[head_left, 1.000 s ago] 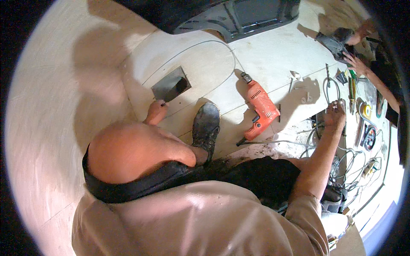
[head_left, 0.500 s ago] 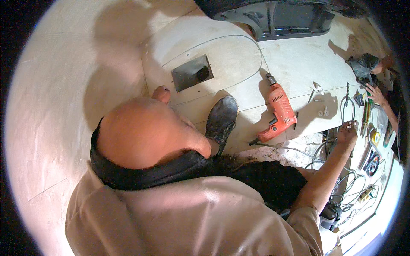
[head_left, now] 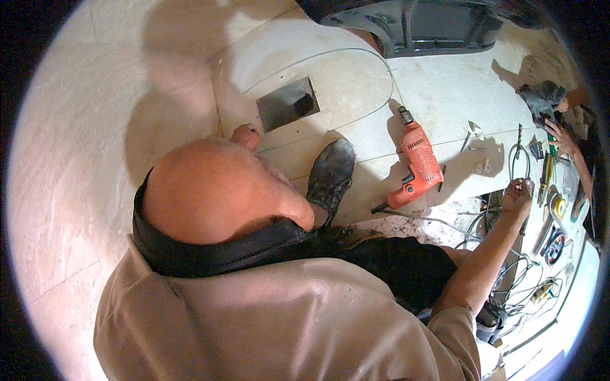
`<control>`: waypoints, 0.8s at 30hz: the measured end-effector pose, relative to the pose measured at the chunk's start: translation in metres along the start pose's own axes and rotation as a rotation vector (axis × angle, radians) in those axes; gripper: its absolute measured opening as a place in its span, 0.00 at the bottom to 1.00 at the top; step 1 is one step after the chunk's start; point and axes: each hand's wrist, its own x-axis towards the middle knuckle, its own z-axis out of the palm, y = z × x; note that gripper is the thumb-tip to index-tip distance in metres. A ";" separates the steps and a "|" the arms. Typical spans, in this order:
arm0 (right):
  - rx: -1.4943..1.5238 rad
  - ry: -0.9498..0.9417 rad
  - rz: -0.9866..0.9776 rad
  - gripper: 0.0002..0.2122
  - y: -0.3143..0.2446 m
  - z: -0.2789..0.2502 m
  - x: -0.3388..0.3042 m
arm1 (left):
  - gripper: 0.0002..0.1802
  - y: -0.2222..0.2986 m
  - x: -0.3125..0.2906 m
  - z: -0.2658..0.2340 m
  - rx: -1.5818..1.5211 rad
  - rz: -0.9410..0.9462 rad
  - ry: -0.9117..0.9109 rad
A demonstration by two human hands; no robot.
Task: The person drills holes in the floor with a power drill, uses an angle grinder to cut a rectangular opening for a drain, and manipulates hardware by hand.
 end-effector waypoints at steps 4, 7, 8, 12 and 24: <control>0.010 0.003 -0.024 0.05 0.001 0.000 -0.004 | 0.19 0.005 -0.009 0.002 0.093 0.148 0.243; -0.124 -0.024 -0.050 0.05 0.000 -0.003 -0.010 | 0.18 0.001 -0.008 0.001 0.106 0.192 0.128; -0.227 -0.035 -0.060 0.06 -0.001 -0.005 -0.011 | 0.18 -0.001 -0.007 0.001 0.201 0.352 0.150; -0.095 0.002 -0.060 0.05 -0.003 -0.010 0.000 | 0.18 0.001 -0.010 0.007 0.044 0.254 0.101; -0.103 0.040 -0.066 0.04 -0.006 0.029 -0.037 | 0.16 0.025 -0.053 -0.011 -0.102 0.186 0.079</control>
